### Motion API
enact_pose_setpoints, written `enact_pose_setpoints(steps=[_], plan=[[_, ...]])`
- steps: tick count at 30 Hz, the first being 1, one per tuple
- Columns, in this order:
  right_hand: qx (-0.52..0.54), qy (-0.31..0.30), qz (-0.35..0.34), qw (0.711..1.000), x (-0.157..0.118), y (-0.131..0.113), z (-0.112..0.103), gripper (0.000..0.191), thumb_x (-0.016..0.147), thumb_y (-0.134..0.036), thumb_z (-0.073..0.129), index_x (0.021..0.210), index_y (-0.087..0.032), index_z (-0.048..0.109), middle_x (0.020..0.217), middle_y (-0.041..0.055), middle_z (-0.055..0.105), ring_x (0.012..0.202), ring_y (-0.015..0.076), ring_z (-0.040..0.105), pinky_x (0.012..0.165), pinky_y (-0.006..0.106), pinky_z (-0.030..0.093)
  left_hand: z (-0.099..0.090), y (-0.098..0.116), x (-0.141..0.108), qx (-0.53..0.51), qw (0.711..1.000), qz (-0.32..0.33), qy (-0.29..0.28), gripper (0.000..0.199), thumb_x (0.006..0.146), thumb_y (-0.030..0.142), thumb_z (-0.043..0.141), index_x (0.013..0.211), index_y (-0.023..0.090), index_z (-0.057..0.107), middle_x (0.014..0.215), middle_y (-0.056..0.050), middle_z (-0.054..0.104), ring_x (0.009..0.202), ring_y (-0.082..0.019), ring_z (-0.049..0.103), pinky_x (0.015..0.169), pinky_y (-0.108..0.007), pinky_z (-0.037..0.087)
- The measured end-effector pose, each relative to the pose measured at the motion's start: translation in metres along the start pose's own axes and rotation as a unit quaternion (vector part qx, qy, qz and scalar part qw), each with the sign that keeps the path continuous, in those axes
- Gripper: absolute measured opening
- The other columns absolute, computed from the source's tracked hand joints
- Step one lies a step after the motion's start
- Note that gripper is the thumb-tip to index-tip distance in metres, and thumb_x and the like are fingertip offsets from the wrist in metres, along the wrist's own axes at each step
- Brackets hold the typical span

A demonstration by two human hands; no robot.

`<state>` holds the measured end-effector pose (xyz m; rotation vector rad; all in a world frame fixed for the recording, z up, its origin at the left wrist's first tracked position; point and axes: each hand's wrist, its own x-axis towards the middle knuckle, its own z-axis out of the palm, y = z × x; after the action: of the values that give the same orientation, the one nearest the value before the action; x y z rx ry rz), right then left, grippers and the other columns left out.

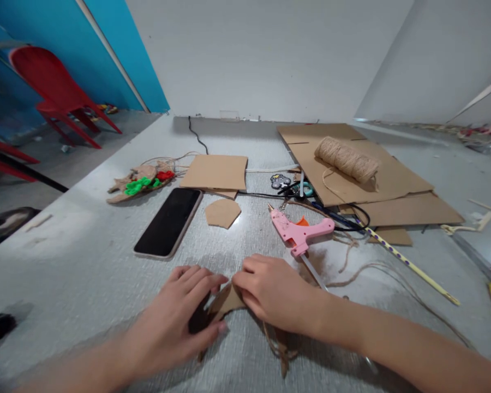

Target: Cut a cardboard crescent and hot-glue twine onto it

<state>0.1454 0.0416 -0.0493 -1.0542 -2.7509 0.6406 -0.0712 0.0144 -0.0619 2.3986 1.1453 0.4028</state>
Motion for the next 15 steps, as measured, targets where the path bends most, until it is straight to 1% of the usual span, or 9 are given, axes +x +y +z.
enact_pose_setpoints(steps=[2,4,5,6,8,10,15], plan=[[0.004,0.002,-0.001,1.0,0.0,0.0,0.001,0.016,0.092,-0.015,0.05,0.089,-0.016,0.066,0.08,0.0032,0.058,0.073,0.0148,0.051,0.063,0.027,0.037,-0.005,-0.003,0.0,-0.016,1.0,0.015,0.002,0.025,0.079,0.026,0.062,0.102,0.02,0.057,0.091,-0.005,0.064,0.085,-0.024,0.057,0.074,-0.039,0.039],[0.006,0.002,-0.002,1.0,0.0,0.001,0.001,0.017,0.092,-0.015,0.049,0.09,-0.016,0.066,0.08,0.0034,0.058,0.073,0.0151,0.052,0.063,0.027,0.037,-0.012,-0.007,-0.001,-0.032,0.999,0.027,0.003,0.009,0.086,0.022,0.053,0.093,0.021,0.058,0.087,-0.003,0.063,0.081,-0.021,0.057,0.072,-0.036,0.039],[0.006,0.002,-0.002,1.0,0.0,0.001,0.001,0.017,0.092,-0.016,0.049,0.089,-0.016,0.066,0.079,0.0034,0.058,0.073,0.0151,0.052,0.063,0.027,0.037,-0.015,-0.009,-0.001,-0.038,0.999,0.027,0.0,0.009,0.089,0.02,0.048,0.089,0.021,0.057,0.084,-0.002,0.063,0.079,-0.019,0.057,0.07,-0.034,0.038],[0.006,0.001,-0.001,1.0,0.0,0.001,0.001,0.018,0.093,-0.016,0.048,0.088,-0.016,0.066,0.079,0.0034,0.058,0.073,0.015,0.052,0.063,0.027,0.037,-0.017,-0.011,-0.001,-0.043,0.999,0.022,-0.006,0.014,0.091,0.018,0.044,0.085,0.02,0.057,0.081,-0.001,0.063,0.076,-0.018,0.057,0.068,-0.034,0.038],[0.009,-0.001,0.002,1.0,0.0,0.001,0.0,0.02,0.093,-0.016,0.047,0.088,-0.016,0.066,0.079,0.0036,0.058,0.073,0.0149,0.052,0.063,0.027,0.037,-0.02,-0.014,-0.001,-0.049,0.999,0.005,-0.022,0.019,0.093,0.018,0.04,0.082,0.02,0.056,0.077,0.0,0.062,0.072,-0.017,0.058,0.066,-0.033,0.037],[0.015,-0.004,0.005,1.0,0.001,0.001,0.0,0.02,0.093,-0.016,0.047,0.09,-0.016,0.066,0.08,0.0039,0.059,0.074,0.0149,0.052,0.064,0.027,0.038,-0.019,-0.015,-0.001,-0.047,0.998,-0.001,-0.038,0.019,0.094,0.018,0.041,0.082,0.02,0.056,0.077,0.0,0.063,0.071,-0.017,0.058,0.066,-0.033,0.036],[0.026,-0.006,0.005,1.0,0.0,0.002,0.001,0.019,0.094,-0.016,0.047,0.093,-0.016,0.066,0.082,0.004,0.059,0.076,0.015,0.052,0.065,0.027,0.039,-0.012,-0.016,-0.002,-0.031,0.999,0.015,-0.032,0.015,0.092,0.016,0.046,0.083,0.02,0.057,0.077,0.0,0.064,0.073,-0.018,0.059,0.067,-0.033,0.036]])
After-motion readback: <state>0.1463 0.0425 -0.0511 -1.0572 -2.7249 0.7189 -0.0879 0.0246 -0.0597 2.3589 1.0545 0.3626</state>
